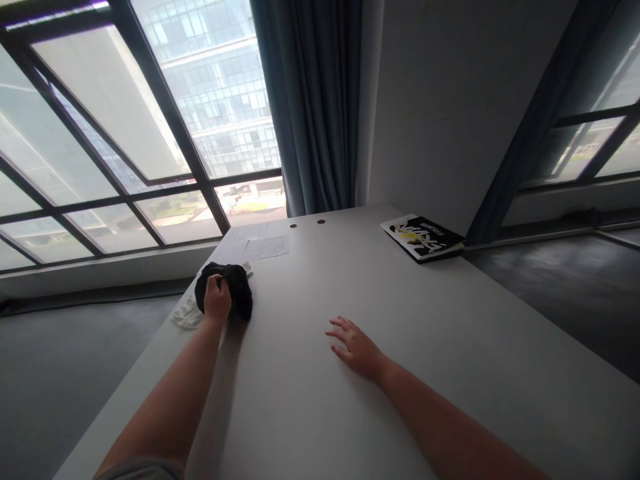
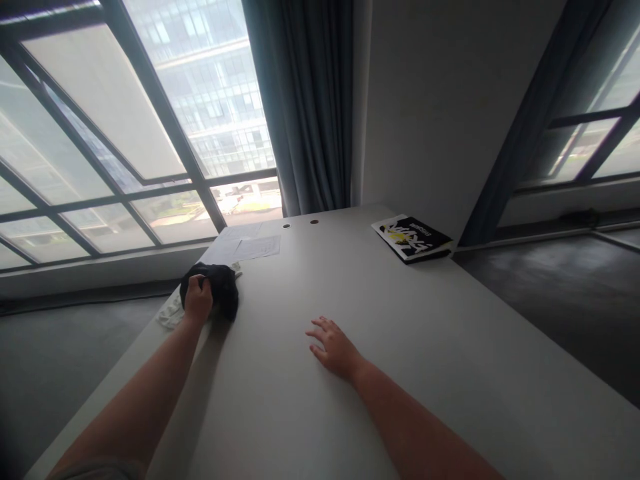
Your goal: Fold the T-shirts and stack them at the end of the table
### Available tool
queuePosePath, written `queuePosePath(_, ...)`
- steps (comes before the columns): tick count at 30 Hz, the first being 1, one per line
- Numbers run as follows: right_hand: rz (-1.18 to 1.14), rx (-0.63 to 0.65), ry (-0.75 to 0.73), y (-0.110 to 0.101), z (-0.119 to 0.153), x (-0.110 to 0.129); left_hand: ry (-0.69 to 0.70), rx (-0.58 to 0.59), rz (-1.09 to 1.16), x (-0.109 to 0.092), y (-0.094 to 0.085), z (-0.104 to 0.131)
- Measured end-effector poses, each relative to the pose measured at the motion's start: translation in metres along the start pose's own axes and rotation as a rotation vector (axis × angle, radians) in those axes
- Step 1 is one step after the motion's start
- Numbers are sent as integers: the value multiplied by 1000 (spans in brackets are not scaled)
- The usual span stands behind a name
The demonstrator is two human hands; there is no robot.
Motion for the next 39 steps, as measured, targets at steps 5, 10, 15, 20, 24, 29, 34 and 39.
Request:
queuePosePath(5, -143, -337, 47, -26, 13, -6, 56, 263, 329, -69, 33, 108)
queuePosePath(10, -138, -481, 61, -43, 35, -2, 351, 645, 382, -141, 32, 225)
queuePosePath(15, -115, -335, 42, -33, 39, -4, 367, 506, 634, -169, -6, 247)
queuePosePath(20, -63, -89, 26, -10, 30, -7, 144, 452, 301, -154, 22, 250)
queuePosePath(24, 11, -54, 24, -9, 30, -1, 179, 640, 97, -142, 54, 252)
queuePosePath(29, 109, -29, 78, -9, 32, -3, 172, 688, -12, -132, 63, 247)
queuePosePath(34, 156, -82, 173, -11, 32, -23, 109, 664, -109, -111, 62, 233)
queuePosePath(39, 134, -186, 135, -23, 30, -32, -29, 538, -185, -85, 56, 216)
Point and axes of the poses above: each hand's wrist, its own z-axis away from the middle knuckle, its own y-axis out of the palm, x = y × z, the point moved 5 cm from there along -z, towards the middle knuckle, and after that the axes turned 5 degrees about z, right-handed, at the moved point
